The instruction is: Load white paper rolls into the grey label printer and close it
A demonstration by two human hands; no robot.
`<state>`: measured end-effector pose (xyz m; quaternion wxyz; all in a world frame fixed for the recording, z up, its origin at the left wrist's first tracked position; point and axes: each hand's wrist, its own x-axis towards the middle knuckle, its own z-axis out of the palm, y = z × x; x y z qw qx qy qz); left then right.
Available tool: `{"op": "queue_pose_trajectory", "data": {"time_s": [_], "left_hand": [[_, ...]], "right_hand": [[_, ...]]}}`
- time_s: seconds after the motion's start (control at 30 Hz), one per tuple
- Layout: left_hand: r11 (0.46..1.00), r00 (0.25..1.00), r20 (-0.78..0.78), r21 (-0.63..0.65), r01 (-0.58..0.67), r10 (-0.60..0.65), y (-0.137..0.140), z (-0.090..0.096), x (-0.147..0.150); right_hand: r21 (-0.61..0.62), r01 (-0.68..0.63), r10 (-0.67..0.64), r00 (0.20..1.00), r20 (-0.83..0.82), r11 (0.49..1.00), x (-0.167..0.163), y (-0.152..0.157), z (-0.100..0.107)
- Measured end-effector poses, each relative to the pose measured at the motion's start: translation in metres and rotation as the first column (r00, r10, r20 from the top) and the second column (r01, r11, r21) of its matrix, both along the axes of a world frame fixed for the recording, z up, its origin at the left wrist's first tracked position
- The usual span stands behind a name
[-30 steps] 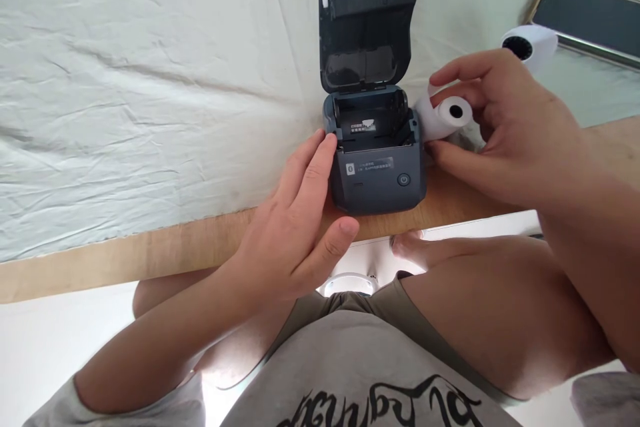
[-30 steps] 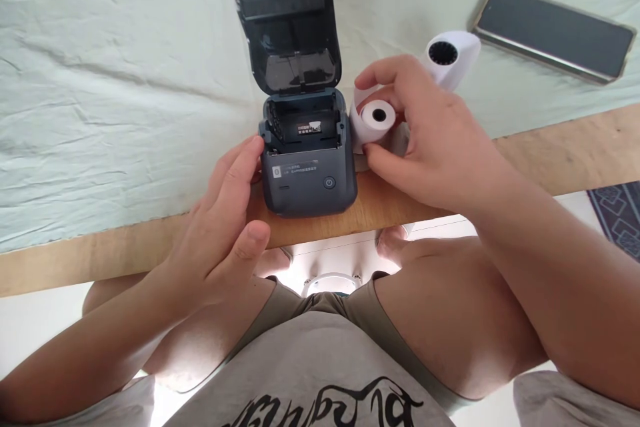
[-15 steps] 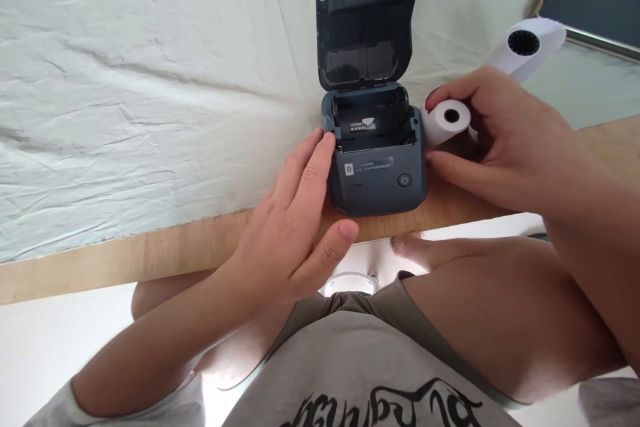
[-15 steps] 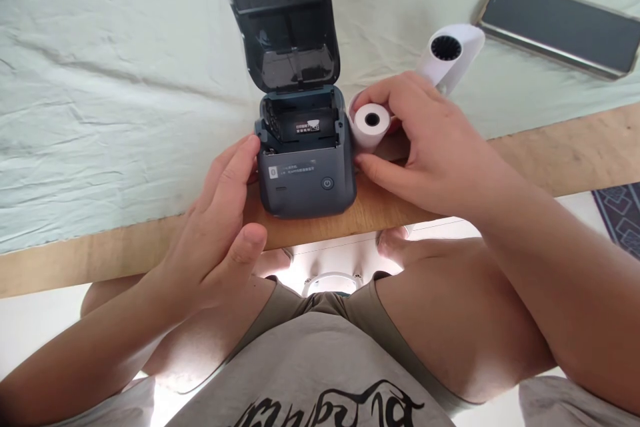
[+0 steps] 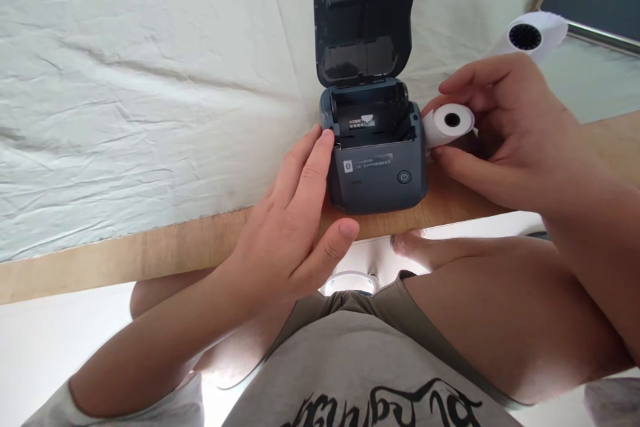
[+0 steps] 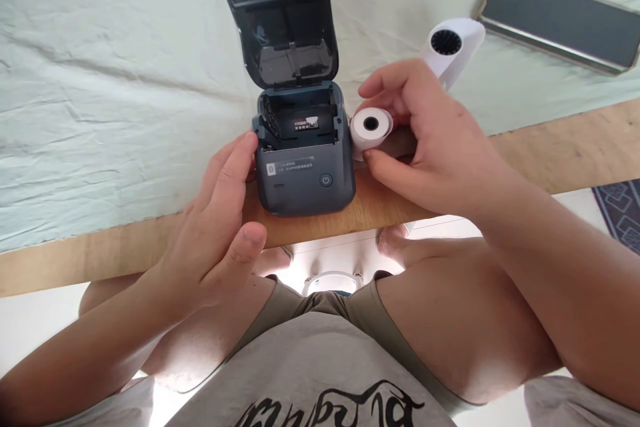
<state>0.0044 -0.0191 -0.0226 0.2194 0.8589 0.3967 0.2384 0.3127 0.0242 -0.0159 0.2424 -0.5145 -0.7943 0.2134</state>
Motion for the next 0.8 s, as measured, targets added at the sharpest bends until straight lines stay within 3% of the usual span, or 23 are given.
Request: {"op": "queue_pose_trajectory", "data": {"time_s": [0.8], "left_hand": [[0.999, 1.000, 0.006, -0.052, -0.007, 0.007, 0.0007, 0.0024, 0.0005]], "right_hand": [[0.004, 0.031, -0.031, 0.998, 0.062, 1.000, -0.0058, 0.0061, 0.0002]]}}
